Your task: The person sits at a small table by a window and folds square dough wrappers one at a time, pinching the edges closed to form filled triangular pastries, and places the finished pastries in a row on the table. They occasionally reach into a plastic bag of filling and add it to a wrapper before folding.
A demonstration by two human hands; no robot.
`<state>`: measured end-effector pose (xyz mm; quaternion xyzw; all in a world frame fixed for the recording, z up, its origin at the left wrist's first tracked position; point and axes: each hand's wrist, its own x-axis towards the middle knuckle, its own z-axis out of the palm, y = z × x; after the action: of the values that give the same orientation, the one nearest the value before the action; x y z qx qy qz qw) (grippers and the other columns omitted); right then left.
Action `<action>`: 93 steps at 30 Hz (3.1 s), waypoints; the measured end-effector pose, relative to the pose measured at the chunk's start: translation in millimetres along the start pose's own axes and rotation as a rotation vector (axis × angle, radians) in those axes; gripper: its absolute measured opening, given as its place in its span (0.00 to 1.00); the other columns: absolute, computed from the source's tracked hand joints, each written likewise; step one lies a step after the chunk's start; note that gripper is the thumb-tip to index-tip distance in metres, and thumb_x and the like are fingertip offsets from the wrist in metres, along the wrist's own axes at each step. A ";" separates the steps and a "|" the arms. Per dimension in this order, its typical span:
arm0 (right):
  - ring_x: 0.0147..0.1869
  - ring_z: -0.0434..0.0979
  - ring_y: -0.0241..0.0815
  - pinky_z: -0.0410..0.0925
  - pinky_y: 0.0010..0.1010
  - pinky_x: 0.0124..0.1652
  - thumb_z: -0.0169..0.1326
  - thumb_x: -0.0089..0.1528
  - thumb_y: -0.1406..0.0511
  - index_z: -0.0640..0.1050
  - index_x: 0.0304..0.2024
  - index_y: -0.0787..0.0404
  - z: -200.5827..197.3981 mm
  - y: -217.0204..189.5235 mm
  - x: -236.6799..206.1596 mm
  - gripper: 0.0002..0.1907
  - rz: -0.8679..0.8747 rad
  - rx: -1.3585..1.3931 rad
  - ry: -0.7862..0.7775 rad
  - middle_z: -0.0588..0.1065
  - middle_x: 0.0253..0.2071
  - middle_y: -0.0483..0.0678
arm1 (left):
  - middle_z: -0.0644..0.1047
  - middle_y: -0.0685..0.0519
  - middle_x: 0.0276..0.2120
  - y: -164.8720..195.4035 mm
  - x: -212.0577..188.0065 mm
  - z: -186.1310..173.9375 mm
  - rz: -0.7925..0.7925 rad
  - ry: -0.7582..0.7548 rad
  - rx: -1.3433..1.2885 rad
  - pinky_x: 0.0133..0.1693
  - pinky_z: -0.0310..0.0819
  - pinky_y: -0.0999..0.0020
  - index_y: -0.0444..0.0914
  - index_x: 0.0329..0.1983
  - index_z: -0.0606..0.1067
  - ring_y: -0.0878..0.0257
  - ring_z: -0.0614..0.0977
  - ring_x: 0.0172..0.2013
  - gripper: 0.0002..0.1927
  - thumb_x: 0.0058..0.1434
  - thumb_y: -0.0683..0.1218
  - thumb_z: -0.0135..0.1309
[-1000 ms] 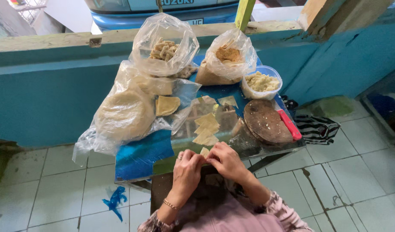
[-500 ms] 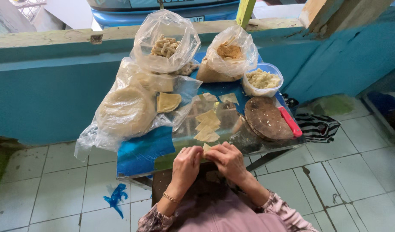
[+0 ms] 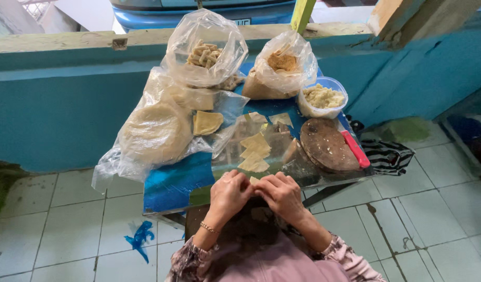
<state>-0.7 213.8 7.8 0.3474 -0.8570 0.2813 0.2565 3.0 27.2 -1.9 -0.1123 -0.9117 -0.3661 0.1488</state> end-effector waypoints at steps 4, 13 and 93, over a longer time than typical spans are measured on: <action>0.40 0.75 0.48 0.69 0.38 0.39 0.62 0.58 0.64 0.81 0.34 0.55 0.4 4.2 3.7 0.04 0.131 0.043 -0.063 0.76 0.35 0.44 | 0.77 0.53 0.31 4.4 -4.6 0.6 0.108 0.128 -0.034 0.36 0.73 0.56 0.41 0.32 0.77 0.52 0.79 0.36 0.05 0.57 0.46 0.62; 0.43 0.75 0.44 0.65 0.37 0.40 0.62 0.57 0.64 0.82 0.41 0.54 3.0 -1.1 -4.6 0.10 0.023 -0.105 0.062 0.76 0.39 0.41 | 0.76 0.51 0.32 -4.2 -6.2 -0.3 0.247 0.124 -0.015 0.38 0.73 0.57 0.42 0.31 0.77 0.50 0.78 0.36 0.02 0.57 0.42 0.60; 0.38 0.81 0.59 0.73 0.46 0.39 0.60 0.61 0.55 0.85 0.33 0.56 -8.7 324.6 235.9 0.12 0.527 -0.199 0.133 0.79 0.32 0.57 | 0.74 0.50 0.49 16.3 20.2 9.1 0.379 -0.007 0.066 0.57 0.57 0.49 0.41 0.46 0.79 0.53 0.73 0.53 0.14 0.58 0.50 0.59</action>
<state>-386.6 308.1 65.2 0.0667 -0.9225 0.2747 0.2630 -12.4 47.1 9.3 -0.2784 -0.8863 -0.3010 0.2155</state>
